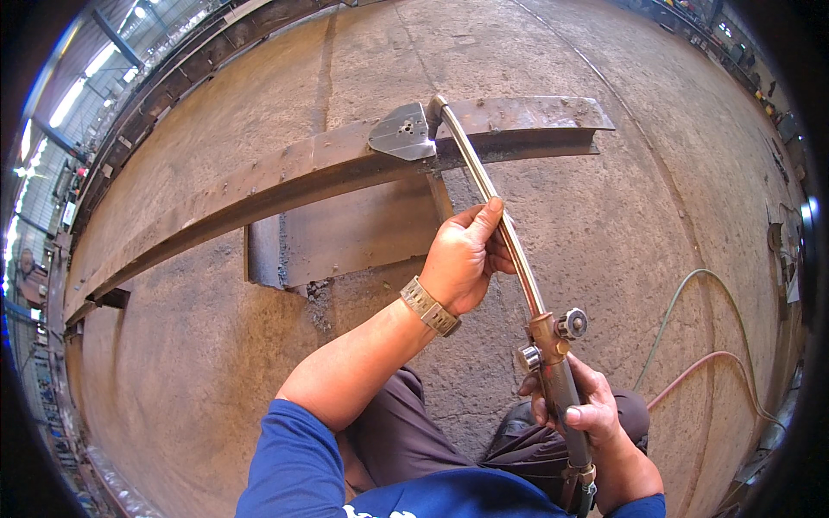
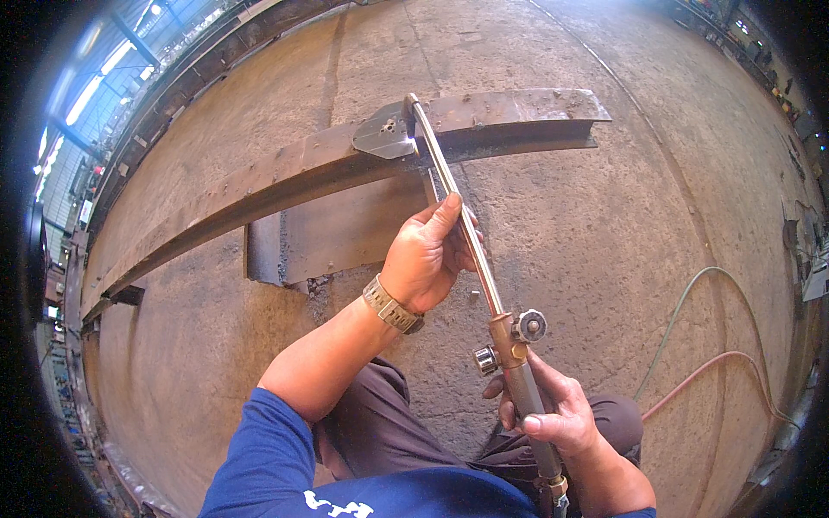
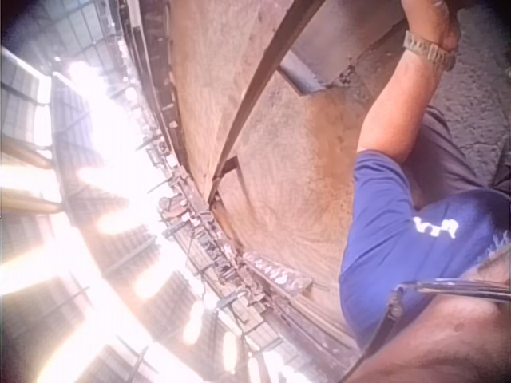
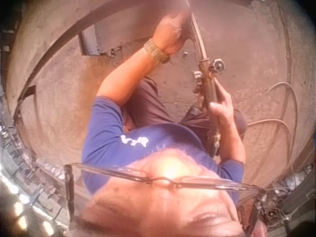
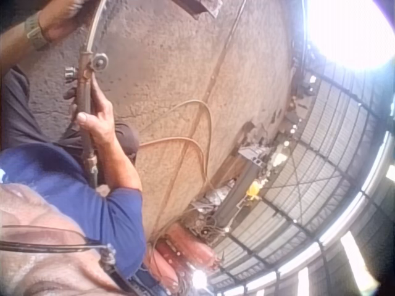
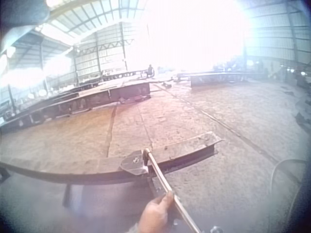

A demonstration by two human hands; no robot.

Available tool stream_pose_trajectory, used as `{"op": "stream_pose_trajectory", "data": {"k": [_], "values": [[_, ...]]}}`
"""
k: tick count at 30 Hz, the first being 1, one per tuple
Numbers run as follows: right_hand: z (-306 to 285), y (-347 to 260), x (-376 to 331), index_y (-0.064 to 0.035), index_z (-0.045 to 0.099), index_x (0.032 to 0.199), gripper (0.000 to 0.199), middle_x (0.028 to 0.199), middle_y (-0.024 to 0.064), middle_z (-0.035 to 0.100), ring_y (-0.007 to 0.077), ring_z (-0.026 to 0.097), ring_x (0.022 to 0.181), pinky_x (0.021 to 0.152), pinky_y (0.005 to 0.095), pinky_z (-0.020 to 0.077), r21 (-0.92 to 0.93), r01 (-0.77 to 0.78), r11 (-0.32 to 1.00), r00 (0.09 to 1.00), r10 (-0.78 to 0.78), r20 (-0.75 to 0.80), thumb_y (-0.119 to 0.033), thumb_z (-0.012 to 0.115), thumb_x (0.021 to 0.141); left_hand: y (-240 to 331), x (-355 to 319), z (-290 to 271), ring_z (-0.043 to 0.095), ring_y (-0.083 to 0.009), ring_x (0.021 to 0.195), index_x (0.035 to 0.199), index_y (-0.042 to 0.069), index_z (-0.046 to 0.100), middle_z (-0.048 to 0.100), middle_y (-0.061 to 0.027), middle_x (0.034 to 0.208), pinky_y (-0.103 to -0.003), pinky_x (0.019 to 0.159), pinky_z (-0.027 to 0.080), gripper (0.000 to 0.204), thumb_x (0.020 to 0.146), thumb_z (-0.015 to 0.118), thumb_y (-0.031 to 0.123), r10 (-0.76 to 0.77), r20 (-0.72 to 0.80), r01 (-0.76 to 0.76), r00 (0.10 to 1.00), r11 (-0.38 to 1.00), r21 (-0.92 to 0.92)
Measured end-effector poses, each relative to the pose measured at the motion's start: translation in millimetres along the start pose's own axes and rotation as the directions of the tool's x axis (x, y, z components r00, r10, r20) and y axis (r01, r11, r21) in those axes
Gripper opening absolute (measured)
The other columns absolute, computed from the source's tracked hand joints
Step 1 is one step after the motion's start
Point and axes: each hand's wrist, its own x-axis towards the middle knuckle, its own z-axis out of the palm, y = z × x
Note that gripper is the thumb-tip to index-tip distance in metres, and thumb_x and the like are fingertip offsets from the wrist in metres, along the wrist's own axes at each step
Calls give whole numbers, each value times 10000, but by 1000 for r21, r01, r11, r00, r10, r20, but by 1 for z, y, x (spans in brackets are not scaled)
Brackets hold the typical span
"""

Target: The person uses a welding torch to apply heat to a metal beam, creating sparks and a glowing red spot. The person adjusts the torch and continues welding along the beam's surface.

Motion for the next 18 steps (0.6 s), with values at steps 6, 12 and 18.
{"op": "stream_pose_trajectory", "data": {"k": [6,12,18], "values": [[0,0,-1,41,311,1481,1054,1120,230,583,196,632,771,687,285,516,-9,2,1000,1000,-2,5,-326,833,642,0,0,1,657,-168,641,893,79,600,651,-48,747,-331,559,563,273,958,616,344,-6,-11,6,1000,1000,-6],[-3,0,-2,32,298,1490,1058,1126,232,582,201,633,775,692,288,513,-10,-4,1000,1000,4,13,-316,830,645,-2,1,1,662,-170,634,892,80,603,656,-52,739,-323,555,561,279,952,625,351,-6,-12,6,1000,1000,-8],[-4,1,-1,28,295,1494,1048,1119,238,585,206,637,768,691,289,514,-1,11,1000,1000,-11,25,-305,831,657,-1,1,0,666,-173,629,893,80,603,664,-63,740,-318,545,561,281,951,625,354,-5,-5,5,1000,1000,8]]}}
